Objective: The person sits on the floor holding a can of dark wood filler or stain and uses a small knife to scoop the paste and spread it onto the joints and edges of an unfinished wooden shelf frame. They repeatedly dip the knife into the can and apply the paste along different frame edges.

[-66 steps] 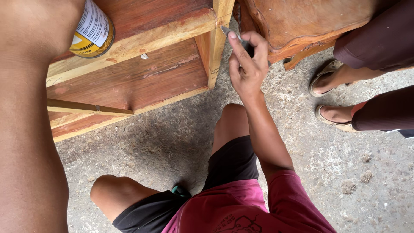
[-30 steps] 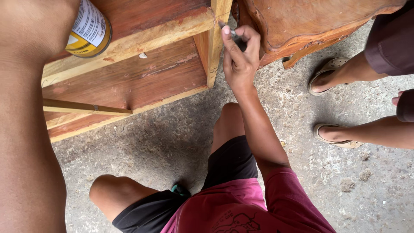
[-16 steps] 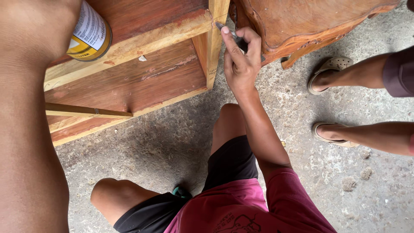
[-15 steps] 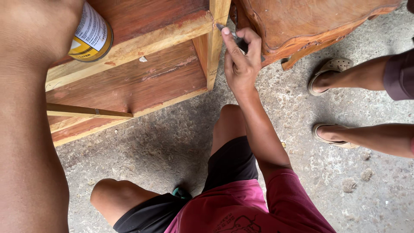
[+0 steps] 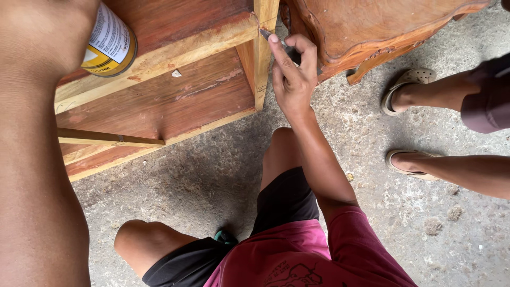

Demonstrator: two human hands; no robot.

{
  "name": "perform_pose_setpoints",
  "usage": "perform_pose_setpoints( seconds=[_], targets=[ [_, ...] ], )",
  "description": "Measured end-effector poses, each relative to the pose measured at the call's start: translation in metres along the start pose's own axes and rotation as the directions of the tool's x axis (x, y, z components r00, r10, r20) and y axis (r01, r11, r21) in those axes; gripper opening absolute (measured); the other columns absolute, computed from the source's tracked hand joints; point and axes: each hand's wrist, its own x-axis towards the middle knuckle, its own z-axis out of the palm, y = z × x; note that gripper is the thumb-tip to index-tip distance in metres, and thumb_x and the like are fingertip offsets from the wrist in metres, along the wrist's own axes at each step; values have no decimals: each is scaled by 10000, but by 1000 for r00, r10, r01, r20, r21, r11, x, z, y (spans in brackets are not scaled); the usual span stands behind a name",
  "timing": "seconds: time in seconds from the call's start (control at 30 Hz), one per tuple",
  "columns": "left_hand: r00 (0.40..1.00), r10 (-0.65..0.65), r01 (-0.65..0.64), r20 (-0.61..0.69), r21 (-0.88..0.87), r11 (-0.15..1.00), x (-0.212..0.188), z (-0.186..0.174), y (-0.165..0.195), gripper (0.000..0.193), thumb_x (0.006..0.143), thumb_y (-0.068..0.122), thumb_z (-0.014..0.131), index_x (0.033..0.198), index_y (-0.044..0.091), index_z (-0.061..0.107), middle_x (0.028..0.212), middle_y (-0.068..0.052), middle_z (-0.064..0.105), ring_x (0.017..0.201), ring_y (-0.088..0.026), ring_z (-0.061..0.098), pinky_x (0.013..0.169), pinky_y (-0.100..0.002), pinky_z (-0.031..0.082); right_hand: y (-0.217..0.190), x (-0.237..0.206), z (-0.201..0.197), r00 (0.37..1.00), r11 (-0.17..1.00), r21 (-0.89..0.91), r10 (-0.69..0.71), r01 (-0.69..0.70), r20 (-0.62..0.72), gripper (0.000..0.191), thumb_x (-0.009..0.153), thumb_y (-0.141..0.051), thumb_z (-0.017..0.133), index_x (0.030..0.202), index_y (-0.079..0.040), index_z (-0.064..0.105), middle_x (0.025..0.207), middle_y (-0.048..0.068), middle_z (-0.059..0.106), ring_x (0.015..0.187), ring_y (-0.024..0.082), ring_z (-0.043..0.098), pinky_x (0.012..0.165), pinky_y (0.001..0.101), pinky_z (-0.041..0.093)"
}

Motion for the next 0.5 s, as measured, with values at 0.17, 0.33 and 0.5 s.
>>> perform_pose_setpoints(
  seconds=[0.17, 0.33, 0.5],
  targets=[
    [999, -10, 9, 37, 34, 999, -3, -3, 2, 176, 978, 177, 697, 1141, 159, 759, 953, -71, 779, 825, -199, 775, 623, -330, 635, 6, 3, 6, 1000, 1000, 12, -18, 17, 9, 660, 921, 194, 703, 1443, -204, 651, 1251, 105, 556, 1142, 220, 594, 952, 346, 567],
    [1000, 3, -4, 29, 38, 999, -1, -1, 2, 185, 980, 163, 687, 1150, 142, 758, 947, -79, 778, 820, -194, 777, 617, -317, 636, 7, -6, -1, 999, 997, 58, 42, -42, 6, 645, 907, 193, 641, 1435, -179, 648, 1253, 108, 557, 1151, 231, 601, 959, 351, 560],
    [972, -206, 234, 115, -360, 903, 6, -9, 4, 279, 1167, 262, 554, 1158, 72, 757, 900, -184, 750, 760, -312, 751, 543, -436, 608, 4, -4, -4, 1000, 990, 142, 18, -20, 12, 631, 928, 201, 594, 1449, -154, 634, 1267, 99, 562, 1155, 219, 611, 933, 342, 562]
  ],
)
